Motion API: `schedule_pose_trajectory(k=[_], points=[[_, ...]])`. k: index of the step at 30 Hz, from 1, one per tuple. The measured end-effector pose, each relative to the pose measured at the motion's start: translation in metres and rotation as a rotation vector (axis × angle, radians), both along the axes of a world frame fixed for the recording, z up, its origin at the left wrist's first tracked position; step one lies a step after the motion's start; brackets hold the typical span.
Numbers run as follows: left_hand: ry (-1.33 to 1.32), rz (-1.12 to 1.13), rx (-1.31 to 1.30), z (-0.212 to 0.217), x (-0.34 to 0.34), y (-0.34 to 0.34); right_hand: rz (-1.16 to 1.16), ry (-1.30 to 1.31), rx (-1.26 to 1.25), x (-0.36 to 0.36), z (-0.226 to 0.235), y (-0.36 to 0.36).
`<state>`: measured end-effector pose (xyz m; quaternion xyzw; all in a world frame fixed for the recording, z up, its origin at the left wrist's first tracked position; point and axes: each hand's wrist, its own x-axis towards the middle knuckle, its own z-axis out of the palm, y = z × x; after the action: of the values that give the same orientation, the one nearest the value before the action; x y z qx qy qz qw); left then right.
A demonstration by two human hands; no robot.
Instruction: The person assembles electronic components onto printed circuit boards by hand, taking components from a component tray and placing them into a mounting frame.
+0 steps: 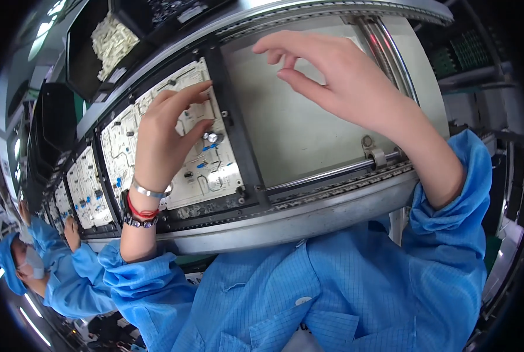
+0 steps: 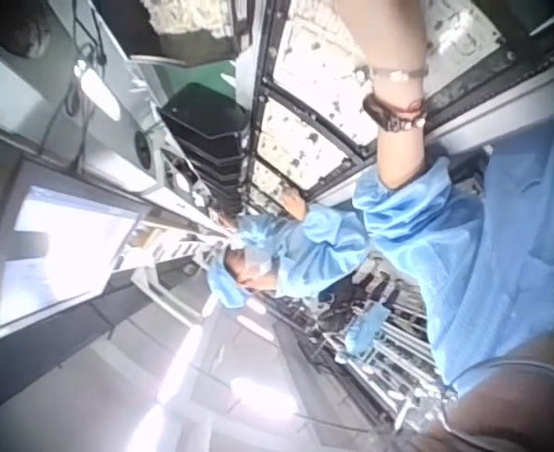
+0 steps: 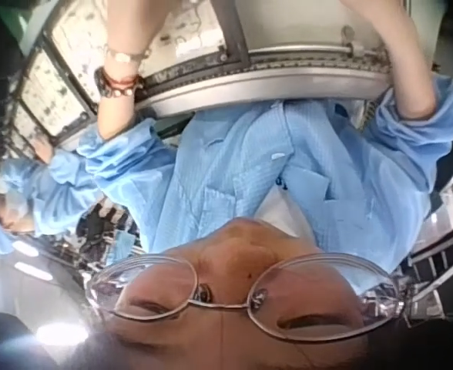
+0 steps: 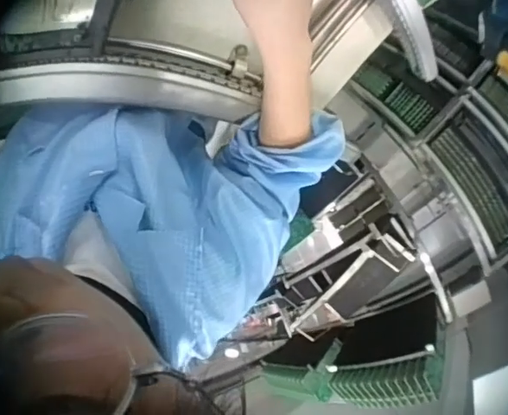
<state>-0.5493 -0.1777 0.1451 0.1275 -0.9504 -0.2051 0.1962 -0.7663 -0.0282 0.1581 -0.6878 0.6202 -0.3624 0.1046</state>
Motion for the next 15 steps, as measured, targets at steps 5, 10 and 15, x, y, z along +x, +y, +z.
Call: schedule_pose_trajectory(k=[5, 10, 15], points=[[-0.125, -0.020, -0.089, 0.013, -0.007, 0.004, -0.007, -0.003, 0.030, -0.004, -0.003, 0.005], [-0.204, -0.060, -0.123, 0.023, -0.016, 0.008, -0.007, 0.008, -0.001, -0.007, -0.005, 0.009], [-0.200, -0.030, -0.225, 0.023, -0.023, 0.011, 0.002, 0.002, 0.023, -0.006, -0.005, 0.008]])
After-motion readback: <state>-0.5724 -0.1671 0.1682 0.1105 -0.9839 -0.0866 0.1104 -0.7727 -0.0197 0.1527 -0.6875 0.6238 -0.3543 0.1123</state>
